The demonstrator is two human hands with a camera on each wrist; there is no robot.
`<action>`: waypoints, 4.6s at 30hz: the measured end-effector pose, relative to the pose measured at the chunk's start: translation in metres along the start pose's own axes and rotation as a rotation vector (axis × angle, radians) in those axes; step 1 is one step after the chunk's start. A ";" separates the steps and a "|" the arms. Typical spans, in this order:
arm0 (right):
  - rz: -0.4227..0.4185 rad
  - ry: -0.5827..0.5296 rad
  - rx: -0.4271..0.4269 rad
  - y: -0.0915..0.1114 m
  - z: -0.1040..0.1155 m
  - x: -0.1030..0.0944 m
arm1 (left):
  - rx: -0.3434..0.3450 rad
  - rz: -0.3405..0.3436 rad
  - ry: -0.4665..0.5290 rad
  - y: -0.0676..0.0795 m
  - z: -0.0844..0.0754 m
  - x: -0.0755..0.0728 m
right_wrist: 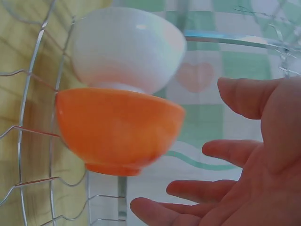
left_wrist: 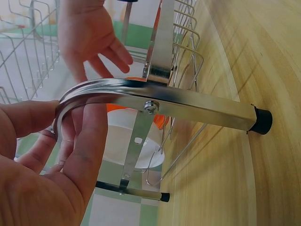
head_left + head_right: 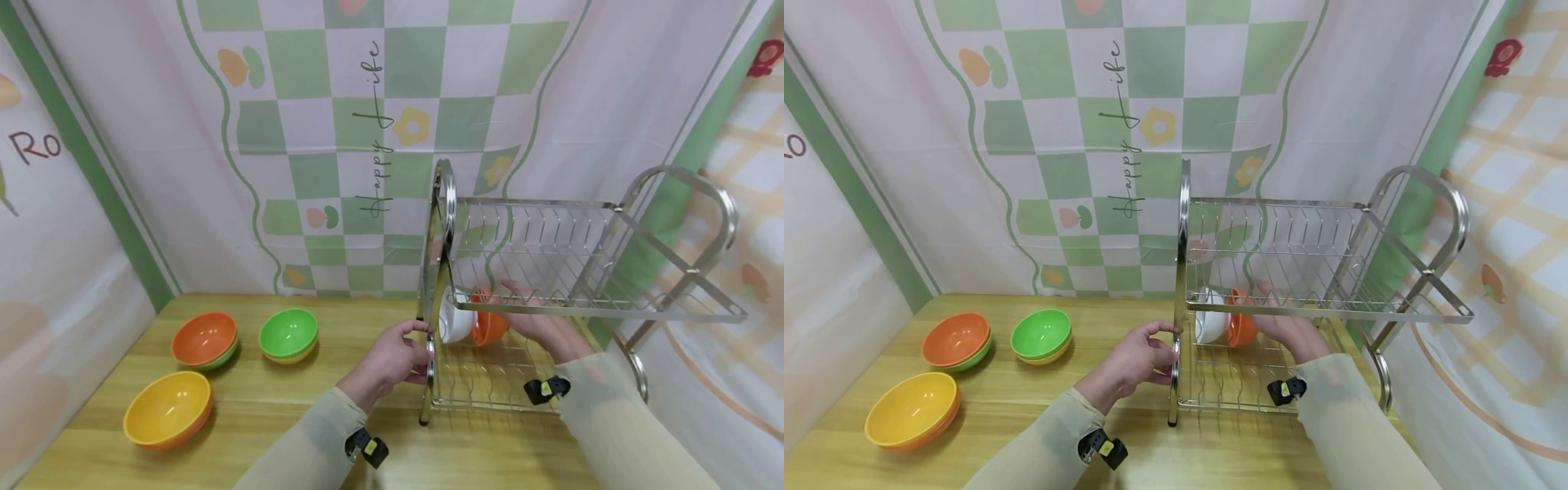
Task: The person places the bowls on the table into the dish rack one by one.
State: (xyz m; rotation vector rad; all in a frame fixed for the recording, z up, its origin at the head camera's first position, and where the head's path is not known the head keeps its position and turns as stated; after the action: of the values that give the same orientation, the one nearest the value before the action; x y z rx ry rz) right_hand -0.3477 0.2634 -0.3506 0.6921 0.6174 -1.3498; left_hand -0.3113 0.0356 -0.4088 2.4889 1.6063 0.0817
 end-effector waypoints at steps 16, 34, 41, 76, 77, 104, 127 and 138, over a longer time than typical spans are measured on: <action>-0.141 -0.975 -0.009 0.057 -0.013 -0.008 | 0.003 -0.001 0.013 -0.001 0.000 -0.002; -0.070 -1.057 -0.057 0.088 0.001 0.031 | -0.010 0.000 0.023 -0.002 0.005 -0.002; -0.083 -1.039 -0.079 0.093 0.007 0.038 | -0.007 -0.008 -0.011 0.001 0.004 -0.003; -0.120 -0.819 -0.040 0.083 0.047 0.078 | 0.110 -0.477 -1.334 0.052 -0.024 -0.064; -0.116 -0.818 -0.042 0.082 0.048 0.080 | 0.096 -0.480 -1.342 0.053 -0.023 -0.066; -0.166 -0.736 0.015 0.066 0.066 0.105 | -0.098 -0.466 -1.341 0.064 -0.008 -0.089; -0.167 -0.464 0.114 0.055 0.059 0.104 | -0.074 -0.456 -1.315 0.064 -0.006 -0.089; -0.177 -0.473 0.113 0.054 0.058 0.102 | -0.067 -0.449 -1.314 0.065 -0.007 -0.089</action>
State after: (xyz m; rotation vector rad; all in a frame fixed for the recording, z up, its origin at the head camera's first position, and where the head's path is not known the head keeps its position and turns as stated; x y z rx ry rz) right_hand -0.2811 0.1573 -0.3838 0.3895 0.2267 -1.6532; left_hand -0.2905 -0.0703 -0.3861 1.3612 1.3321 -1.2172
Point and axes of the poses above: each hand's wrist, its own y-axis away from the middle knuckle, its own x-axis out of the palm, z = x × y, the point moved 8 cm from there along -y, towards the middle knuckle, and after that the axes turned 6 degrees about -y, right-handed, at the moved point
